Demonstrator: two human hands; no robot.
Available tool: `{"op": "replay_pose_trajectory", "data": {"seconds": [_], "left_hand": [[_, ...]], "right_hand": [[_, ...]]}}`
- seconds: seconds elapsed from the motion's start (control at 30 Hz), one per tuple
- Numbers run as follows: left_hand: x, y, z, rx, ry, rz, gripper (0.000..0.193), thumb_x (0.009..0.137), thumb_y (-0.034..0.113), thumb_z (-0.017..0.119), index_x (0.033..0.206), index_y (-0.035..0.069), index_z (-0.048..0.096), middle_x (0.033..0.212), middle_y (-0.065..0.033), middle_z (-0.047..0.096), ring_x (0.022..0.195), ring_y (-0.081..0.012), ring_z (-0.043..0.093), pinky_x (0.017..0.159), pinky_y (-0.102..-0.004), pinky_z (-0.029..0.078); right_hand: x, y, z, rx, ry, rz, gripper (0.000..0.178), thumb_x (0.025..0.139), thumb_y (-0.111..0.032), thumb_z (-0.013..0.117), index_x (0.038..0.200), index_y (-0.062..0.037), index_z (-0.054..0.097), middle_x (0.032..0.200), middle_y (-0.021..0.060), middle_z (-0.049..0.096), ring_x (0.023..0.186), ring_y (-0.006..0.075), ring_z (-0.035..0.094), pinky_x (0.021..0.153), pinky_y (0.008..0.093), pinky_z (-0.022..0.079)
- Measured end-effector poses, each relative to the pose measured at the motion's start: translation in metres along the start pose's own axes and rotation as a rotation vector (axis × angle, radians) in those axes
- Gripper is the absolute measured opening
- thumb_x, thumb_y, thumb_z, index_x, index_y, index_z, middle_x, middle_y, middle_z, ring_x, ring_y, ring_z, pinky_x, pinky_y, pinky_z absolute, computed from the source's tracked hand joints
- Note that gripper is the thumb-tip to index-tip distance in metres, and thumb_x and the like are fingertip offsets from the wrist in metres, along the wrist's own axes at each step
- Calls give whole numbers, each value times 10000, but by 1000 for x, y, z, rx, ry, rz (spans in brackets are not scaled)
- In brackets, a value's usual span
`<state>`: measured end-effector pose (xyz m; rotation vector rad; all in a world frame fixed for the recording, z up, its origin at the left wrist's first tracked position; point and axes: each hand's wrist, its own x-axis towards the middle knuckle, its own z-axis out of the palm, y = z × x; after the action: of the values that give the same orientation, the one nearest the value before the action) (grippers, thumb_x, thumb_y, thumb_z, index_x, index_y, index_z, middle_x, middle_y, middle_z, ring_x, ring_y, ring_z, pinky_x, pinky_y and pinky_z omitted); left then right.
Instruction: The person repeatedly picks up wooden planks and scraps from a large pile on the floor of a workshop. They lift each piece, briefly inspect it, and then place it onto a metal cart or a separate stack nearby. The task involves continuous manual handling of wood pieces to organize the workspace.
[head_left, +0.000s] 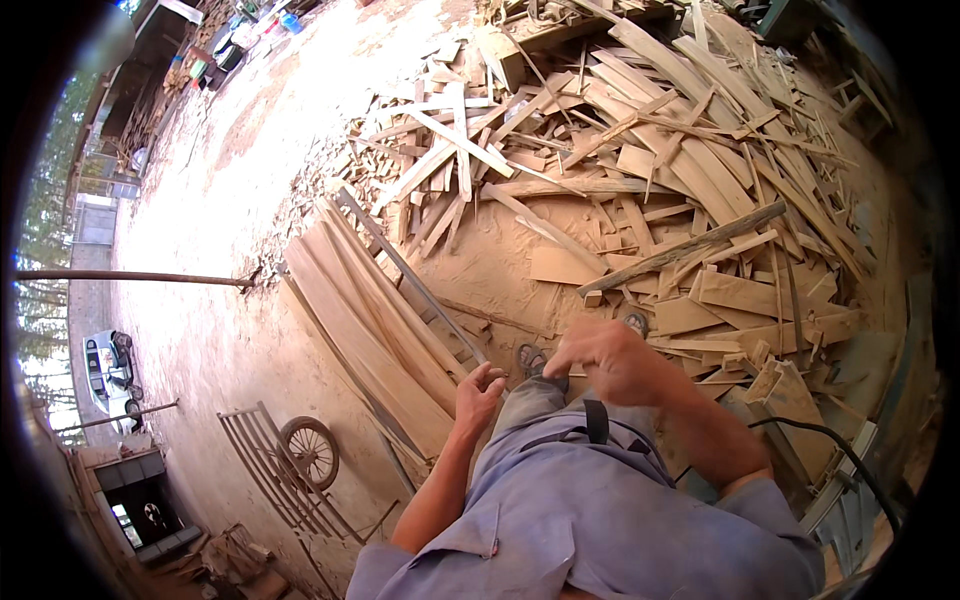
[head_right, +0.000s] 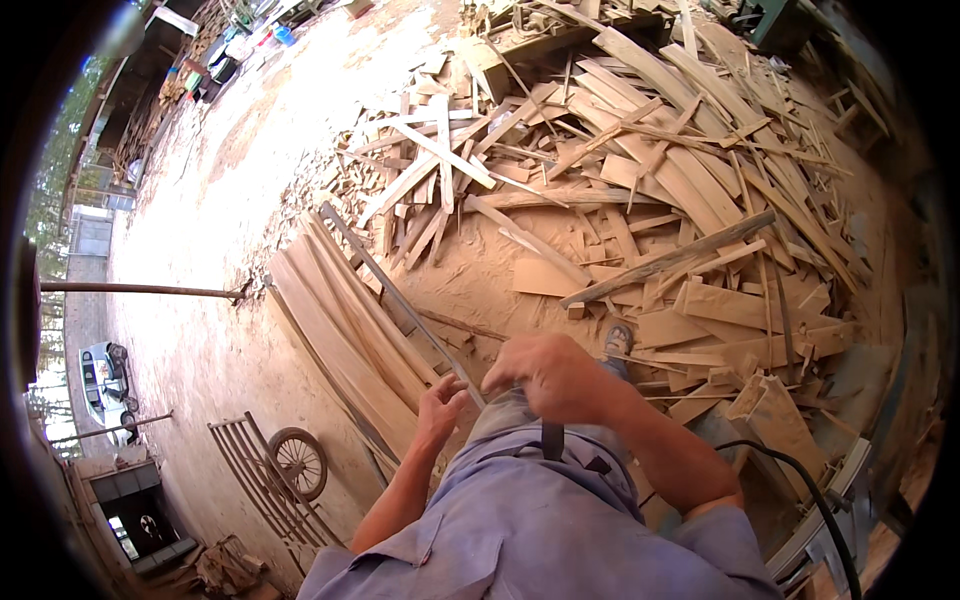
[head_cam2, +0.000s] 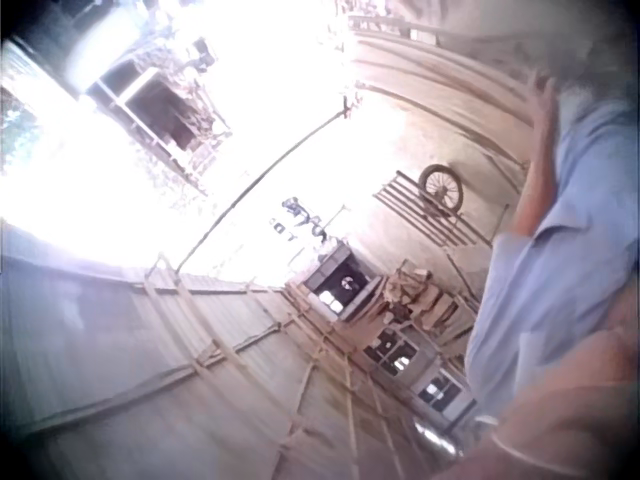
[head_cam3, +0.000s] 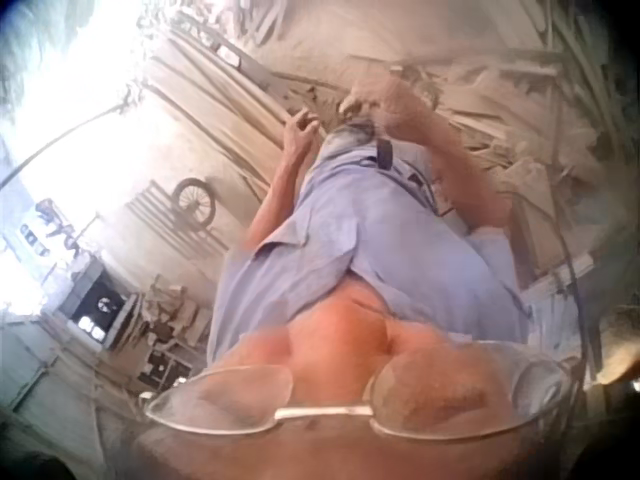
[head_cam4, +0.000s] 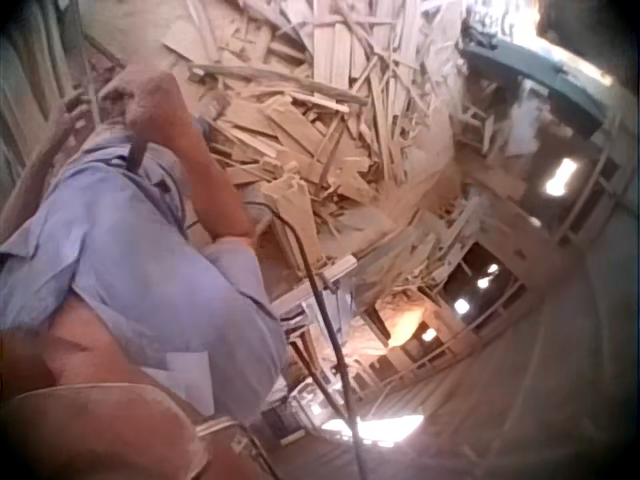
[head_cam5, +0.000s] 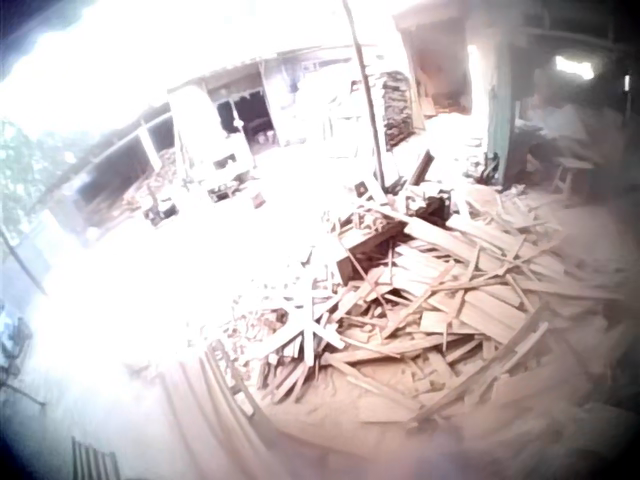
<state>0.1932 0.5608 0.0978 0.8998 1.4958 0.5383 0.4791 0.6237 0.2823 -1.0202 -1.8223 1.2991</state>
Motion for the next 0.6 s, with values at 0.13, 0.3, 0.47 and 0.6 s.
{"op": "replay_pose_trajectory", "data": {"seconds": [0.13,0.3,0.47,0.6], "left_hand": [[8,-16,-6,44,-40,-30,575,905,143,679,1391,-83,473,1244,-170,653,1123,-218,629,969,-331,488],[11,44,41,-77,-231,25,480,950,94,645,1366,-85,488,1265,-145,638,1126,-209,617,996,-339,465],[-11,214,157,-123,-689,772,313,1016,246,512,1201,30,644,1150,-210,668,1104,-312,609,984,-440,449],[15,267,236,108,-697,1019,265,988,157,588,1214,32,644,1108,-218,683,1072,-329,638,967,-442,472]], "right_hand": [[-74,110,32,123,228,607,339,764,49,503,1007,-13,732,886,143,737,822,237,711,746,340,545],[-157,166,46,98,309,805,309,789,-21,546,1041,-25,726,910,160,740,866,278,716,777,366,547],[-198,192,37,16,533,813,320,795,-20,500,1026,23,717,883,167,731,822,278,705,746,377,545],[-236,272,18,576,846,924,298,881,-90,551,1127,30,668,1017,150,716,912,298,693,801,407,541]]}}
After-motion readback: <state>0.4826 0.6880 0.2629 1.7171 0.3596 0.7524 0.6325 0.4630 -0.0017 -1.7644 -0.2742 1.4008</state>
